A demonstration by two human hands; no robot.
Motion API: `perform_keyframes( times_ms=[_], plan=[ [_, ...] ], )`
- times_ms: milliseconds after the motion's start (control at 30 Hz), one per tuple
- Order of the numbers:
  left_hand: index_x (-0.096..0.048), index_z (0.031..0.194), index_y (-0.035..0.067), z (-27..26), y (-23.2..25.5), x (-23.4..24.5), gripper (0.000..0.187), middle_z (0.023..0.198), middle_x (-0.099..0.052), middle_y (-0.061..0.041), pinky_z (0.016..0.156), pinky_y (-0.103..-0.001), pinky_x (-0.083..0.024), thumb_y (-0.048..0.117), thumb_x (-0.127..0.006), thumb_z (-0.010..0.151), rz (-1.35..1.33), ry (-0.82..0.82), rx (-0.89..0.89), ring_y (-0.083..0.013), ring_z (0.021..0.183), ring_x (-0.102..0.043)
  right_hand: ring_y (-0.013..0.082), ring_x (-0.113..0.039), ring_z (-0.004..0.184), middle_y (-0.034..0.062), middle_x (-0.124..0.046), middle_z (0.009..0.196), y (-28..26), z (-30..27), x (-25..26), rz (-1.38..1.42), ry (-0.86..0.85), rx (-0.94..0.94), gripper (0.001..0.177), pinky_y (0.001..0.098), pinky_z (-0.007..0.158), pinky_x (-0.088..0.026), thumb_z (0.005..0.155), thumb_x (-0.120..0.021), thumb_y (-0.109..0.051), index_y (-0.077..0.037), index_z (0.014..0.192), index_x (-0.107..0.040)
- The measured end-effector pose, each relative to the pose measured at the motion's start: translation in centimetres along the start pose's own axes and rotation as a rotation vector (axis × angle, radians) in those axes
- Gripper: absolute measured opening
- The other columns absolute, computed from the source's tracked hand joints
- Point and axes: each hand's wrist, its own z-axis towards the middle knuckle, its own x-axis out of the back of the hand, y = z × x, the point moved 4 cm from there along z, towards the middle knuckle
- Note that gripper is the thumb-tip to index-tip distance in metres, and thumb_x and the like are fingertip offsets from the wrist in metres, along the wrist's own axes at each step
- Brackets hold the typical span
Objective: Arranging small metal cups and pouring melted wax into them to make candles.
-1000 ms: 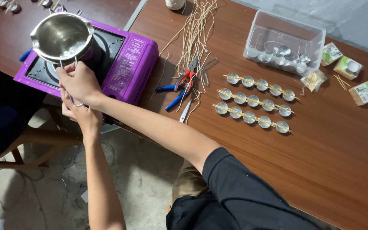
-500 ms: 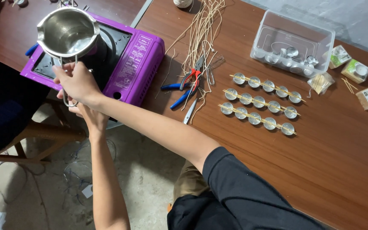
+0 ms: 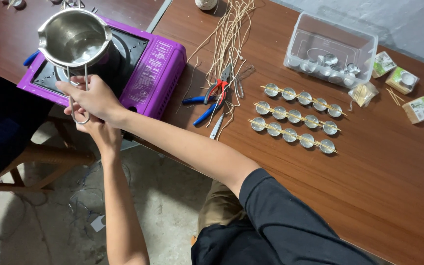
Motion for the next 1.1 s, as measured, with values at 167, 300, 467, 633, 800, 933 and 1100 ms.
perform_keyframes(
  times_ms=[167, 300, 467, 633, 800, 933, 1100],
  plan=[
    [-0.033, 0.147, 0.009, -0.8, -1.8, 0.0, 0.054, 0.158, -0.02, -0.014, 0.107, -0.05, -0.048, 0.01, -0.06, 0.1, -0.262, 0.054, 0.191, -0.0342, 0.137, -0.041, 0.0276, -0.072, 0.065, 0.0293, -0.071, 0.086, -1.5, -1.5, 0.4, -0.06, -0.017, -0.09, 0.097, 0.0371, 0.063, -0.058, 0.063, -0.064, -0.05, 0.011, 0.136, -0.043],
    [-0.023, 0.156, 0.008, -0.9, -1.9, 0.4, 0.063, 0.157, -0.037, -0.031, 0.115, -0.045, -0.05, 0.003, -0.053, 0.1, -0.412, 0.138, 0.069, -0.0388, 0.146, -0.047, 0.0237, -0.072, 0.072, 0.0246, -0.072, 0.099, -2.4, -2.8, 0.7, -0.2, -0.032, -0.14, 0.109, 0.0369, 0.068, -0.058, 0.052, -0.061, -0.06, 0.007, 0.136, -0.046],
    [-0.015, 0.157, 0.005, -1.6, -1.4, 1.2, 0.072, 0.164, -0.026, -0.03, 0.121, -0.044, -0.043, -0.006, -0.042, 0.091, -0.549, 0.097, 0.089, -0.0351, 0.156, -0.032, 0.0195, -0.072, 0.076, 0.0205, -0.071, 0.113, -3.1, -4.4, 1.8, -0.289, -0.074, -0.088, 0.114, 0.0319, 0.068, -0.059, 0.056, -0.063, -0.058, 0.009, 0.145, -0.04],
    [-0.022, 0.16, 0.012, -3.1, 0.7, 2.2, 0.068, 0.166, -0.032, -0.014, 0.106, -0.046, -0.048, 0.02, -0.061, 0.105, -0.325, 0.108, 0.133, -0.0307, 0.153, -0.039, 0.0285, -0.066, 0.127, 0.0159, -0.065, 0.14, -2.6, -6.3, 5.7, -0.613, -0.031, -0.054, 0.121, 0.0411, 0.103, -0.052, 0.057, -0.059, -0.068, 0.004, 0.151, -0.038],
    [-0.027, 0.16, 0.014, -4.5, 2.3, 2.5, 0.063, 0.166, -0.02, -0.01, 0.114, -0.052, -0.045, 0.011, -0.06, 0.106, -0.392, 0.078, 0.236, -0.0429, 0.151, -0.036, 0.0276, -0.061, 0.13, 0.0153, -0.062, 0.141, -3.1, -9.7, 10.8, -1.045, -0.174, 0.071, 0.09, 0.0366, 0.108, -0.047, 0.08, -0.068, -0.054, 0.0, 0.148, -0.042],
    [-0.017, 0.163, 0.014, -5.5, 1.0, 1.9, 0.072, 0.168, -0.011, -0.012, 0.114, -0.059, -0.044, 0.011, -0.065, 0.109, -0.379, 0.07, 0.259, -0.0409, 0.153, -0.038, 0.0211, -0.068, 0.116, 0.0067, -0.071, 0.121, -3.2, -14.7, 16.4, -1.059, -0.232, 0.149, 0.066, 0.0336, 0.098, -0.052, 0.085, -0.072, -0.043, -0.005, 0.135, -0.053],
    [-0.035, 0.153, 0.004, -7.0, 2.6, 2.4, 0.058, 0.15, -0.027, -0.021, 0.103, -0.054, -0.048, 0.016, -0.068, 0.108, -0.224, 0.146, 0.148, -0.0414, 0.135, -0.048, 0.012, -0.075, 0.086, -0.0028, -0.076, 0.098, -6.7, -25.3, 21.4, -1.089, -0.331, 0.111, 0.018, 0.0285, 0.079, -0.058, 0.096, -0.066, -0.027, -0.013, 0.108, -0.067]
  ],
)
